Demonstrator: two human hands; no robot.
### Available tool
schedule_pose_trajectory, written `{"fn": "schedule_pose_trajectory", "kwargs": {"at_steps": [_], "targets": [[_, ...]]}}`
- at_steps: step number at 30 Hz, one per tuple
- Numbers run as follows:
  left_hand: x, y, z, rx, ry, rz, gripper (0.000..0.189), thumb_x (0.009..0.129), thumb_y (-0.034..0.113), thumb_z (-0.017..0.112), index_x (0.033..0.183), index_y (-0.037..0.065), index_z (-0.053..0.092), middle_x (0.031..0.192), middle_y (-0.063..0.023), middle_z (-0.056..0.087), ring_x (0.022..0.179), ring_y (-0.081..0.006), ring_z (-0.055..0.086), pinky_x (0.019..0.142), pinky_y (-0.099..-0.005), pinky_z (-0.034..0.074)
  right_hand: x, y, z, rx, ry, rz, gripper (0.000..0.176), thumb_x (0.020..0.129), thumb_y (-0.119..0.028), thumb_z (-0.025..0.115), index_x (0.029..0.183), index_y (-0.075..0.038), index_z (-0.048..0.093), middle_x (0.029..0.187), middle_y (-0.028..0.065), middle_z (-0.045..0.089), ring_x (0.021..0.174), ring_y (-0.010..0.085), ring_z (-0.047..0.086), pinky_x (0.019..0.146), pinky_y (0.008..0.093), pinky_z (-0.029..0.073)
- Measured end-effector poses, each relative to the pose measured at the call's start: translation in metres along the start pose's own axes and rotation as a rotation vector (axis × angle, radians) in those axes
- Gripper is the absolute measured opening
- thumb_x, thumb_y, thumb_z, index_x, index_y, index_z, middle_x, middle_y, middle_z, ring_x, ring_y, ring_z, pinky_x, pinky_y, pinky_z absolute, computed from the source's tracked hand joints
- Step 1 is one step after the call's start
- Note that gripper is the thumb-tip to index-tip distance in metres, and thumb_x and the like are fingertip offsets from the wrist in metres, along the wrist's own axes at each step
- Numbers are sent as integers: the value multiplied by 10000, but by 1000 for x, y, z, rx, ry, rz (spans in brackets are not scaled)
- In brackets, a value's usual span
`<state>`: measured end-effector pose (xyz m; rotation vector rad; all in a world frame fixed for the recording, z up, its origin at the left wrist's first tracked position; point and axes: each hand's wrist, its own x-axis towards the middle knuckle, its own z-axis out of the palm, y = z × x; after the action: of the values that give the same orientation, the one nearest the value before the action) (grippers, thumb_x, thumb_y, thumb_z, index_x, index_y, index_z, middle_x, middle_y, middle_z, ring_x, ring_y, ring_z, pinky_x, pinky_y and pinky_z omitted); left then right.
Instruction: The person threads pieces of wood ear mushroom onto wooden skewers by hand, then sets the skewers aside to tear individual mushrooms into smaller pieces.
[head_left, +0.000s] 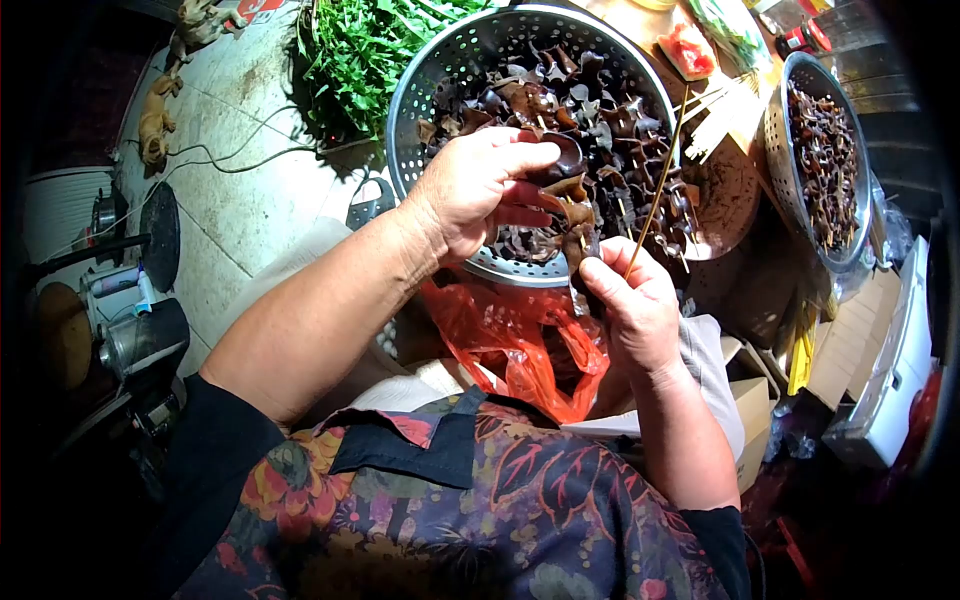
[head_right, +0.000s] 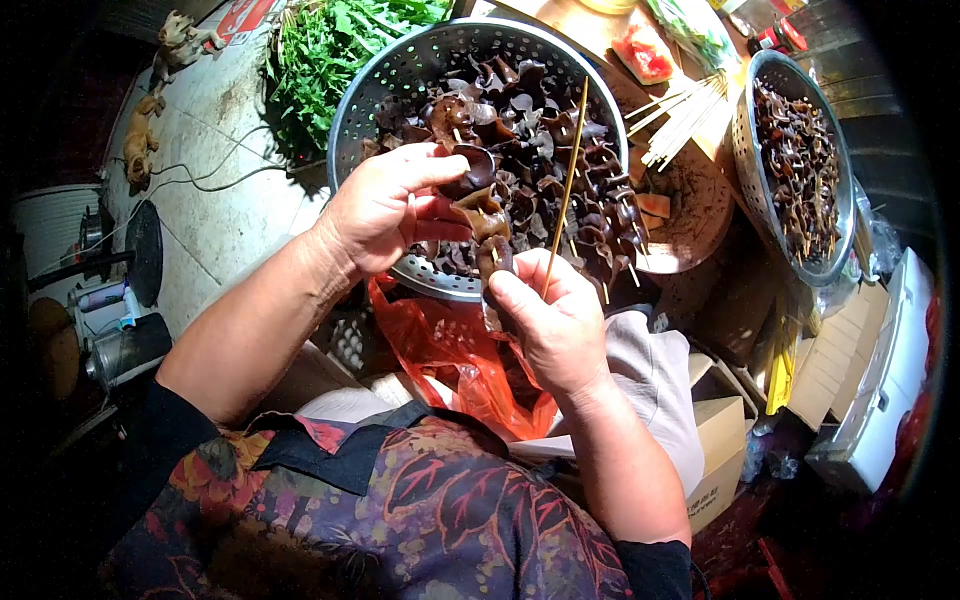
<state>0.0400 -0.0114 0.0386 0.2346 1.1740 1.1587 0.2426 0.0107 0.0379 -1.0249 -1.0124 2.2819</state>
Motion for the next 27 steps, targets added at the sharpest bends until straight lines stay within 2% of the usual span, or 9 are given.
{"fn": "schedule_pose_trajectory", "kwargs": {"at_steps": [3,11,16,20,24,27], "targets": [[-5,-2,6,40,-91,-36,283,823,159,649,1078,84,553,938,-28,637,834,-141,636,741,-334,547,0,-1,1,-21,5,5,91,875,-85,600,905,-8,562,758,11,591,603,55,518,550,194,434],[-5,-18,7,-17,-97,-100,219,805,132,662,1002,73,587,917,-26,638,836,-142,633,767,-336,535,-1,-2,2,-80,33,20,85,869,-94,612,885,-24,567,739,-1,589,593,48,513,539,185,421],[-9,-12,14,7,-109,-52,233,793,77,647,1009,57,562,922,-41,617,844,-161,620,765,-347,528,1,-4,0,-119,43,31,79,866,-94,614,873,-30,568,737,3,595,594,49,524,538,183,420],[-5,-15,9,-40,-164,-6,369,779,30,648,1117,49,500,960,-55,610,856,-166,617,758,-339,527,1,-10,4,-71,51,79,73,867,-86,609,878,-37,557,746,14,591,598,61,539,496,186,436],[-8,-9,9,30,-211,-5,450,775,29,652,1186,63,473,981,-66,608,859,-161,618,763,-337,536,1,-13,3,-74,37,60,63,870,-76,603,891,-29,566,765,11,599,609,60,541,520,187,441],[0,3,5,-153,-90,29,317,849,151,608,1136,68,501,946,-41,618,793,-154,617,727,-321,548,2,-12,2,-122,33,32,75,873,-75,599,895,-11,568,778,10,605,626,56,535,575,202,451]]}}
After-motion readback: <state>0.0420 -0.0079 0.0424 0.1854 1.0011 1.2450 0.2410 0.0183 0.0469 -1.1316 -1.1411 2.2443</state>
